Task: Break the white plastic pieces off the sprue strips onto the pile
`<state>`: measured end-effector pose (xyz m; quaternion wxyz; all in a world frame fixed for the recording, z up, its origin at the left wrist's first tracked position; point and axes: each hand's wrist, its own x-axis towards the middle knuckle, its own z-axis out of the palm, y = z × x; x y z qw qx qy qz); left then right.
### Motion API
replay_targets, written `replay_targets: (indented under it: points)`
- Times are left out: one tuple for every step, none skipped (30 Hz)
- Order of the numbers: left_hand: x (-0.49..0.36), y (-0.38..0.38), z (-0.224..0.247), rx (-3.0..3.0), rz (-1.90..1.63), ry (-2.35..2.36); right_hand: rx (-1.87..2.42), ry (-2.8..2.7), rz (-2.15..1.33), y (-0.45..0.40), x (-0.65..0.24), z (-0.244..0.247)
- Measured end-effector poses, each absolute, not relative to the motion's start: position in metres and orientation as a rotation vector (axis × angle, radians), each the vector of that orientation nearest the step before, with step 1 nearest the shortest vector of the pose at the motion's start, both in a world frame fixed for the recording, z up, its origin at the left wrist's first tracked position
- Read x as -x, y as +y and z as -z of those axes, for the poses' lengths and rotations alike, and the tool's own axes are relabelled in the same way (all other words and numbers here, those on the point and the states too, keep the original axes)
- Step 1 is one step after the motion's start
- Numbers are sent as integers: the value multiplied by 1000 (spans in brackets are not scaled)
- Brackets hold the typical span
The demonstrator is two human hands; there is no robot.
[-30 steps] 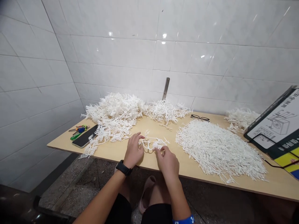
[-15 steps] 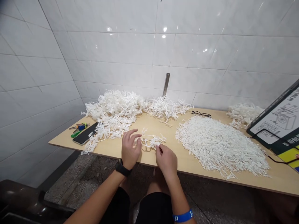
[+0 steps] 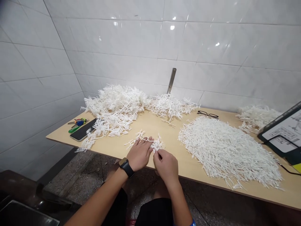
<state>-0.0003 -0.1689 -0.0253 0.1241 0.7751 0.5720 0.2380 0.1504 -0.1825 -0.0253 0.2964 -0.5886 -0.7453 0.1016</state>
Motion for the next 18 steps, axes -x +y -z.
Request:
replay_targets:
  points:
    - [-1, -169, 26, -2264, -678, 1681, 1501, -1980, -321, -184, -153, 25]
    - [-3, -168, 26, -2272, -664, 1691, 1429, -1982, -376, -185, -155, 25]
    - [-4, -168, 26, -2279, -654, 1700, 1358, -1984, -430, -187, -157, 25]
    - [-5, -167, 27, -2283, -651, 1709, 1294, -1988, -483, -190, -159, 24]
    - [-5, -166, 27, -2285, -650, 1713, 1242, -1990, -536, -193, -161, 24]
    - [-5, -165, 28, -2284, -653, 1714, 1198, -1991, -586, -196, -163, 23]
    - [-5, -164, 29, -2277, -656, 1717, 1162, -1987, -632, -200, -164, 22]
    - [-5, -164, 29, -2267, -661, 1721, 1137, -1976, -672, -204, -164, 22]
    - [-5, -164, 29, -2257, -667, 1721, 1121, -1955, -707, -209, -164, 22]
    - [-5, -164, 28, -2248, -682, 1717, 1116, -1919, -737, -214, -165, 23]
    - [-5, -165, 26, -2239, -708, 1707, 1123, -1865, -763, -218, -165, 24]
    - [-4, -166, 24, -2225, -748, 1696, 1140, -1792, -787, -223, -166, 26]
    - [-4, -169, 22, -2208, -797, 1684, 1164, -1703, -810, -226, -167, 28]
    - [-3, -171, 19, -2187, -851, 1675, 1189, -1608, -829, -229, -168, 29]
    - [-2, -174, 16, -2160, -903, 1671, 1212, -1519, -846, -231, -169, 30]
    - [-1, -176, 14, -2126, -945, 1665, 1230, -1448, -857, -233, -170, 31]
    - [0, -177, 13, -2081, -978, 1655, 1240, -1405, -867, -234, -170, 31]
    - [2, -178, 12, -2024, -1009, 1638, 1245, -1391, -875, -234, -170, 31]
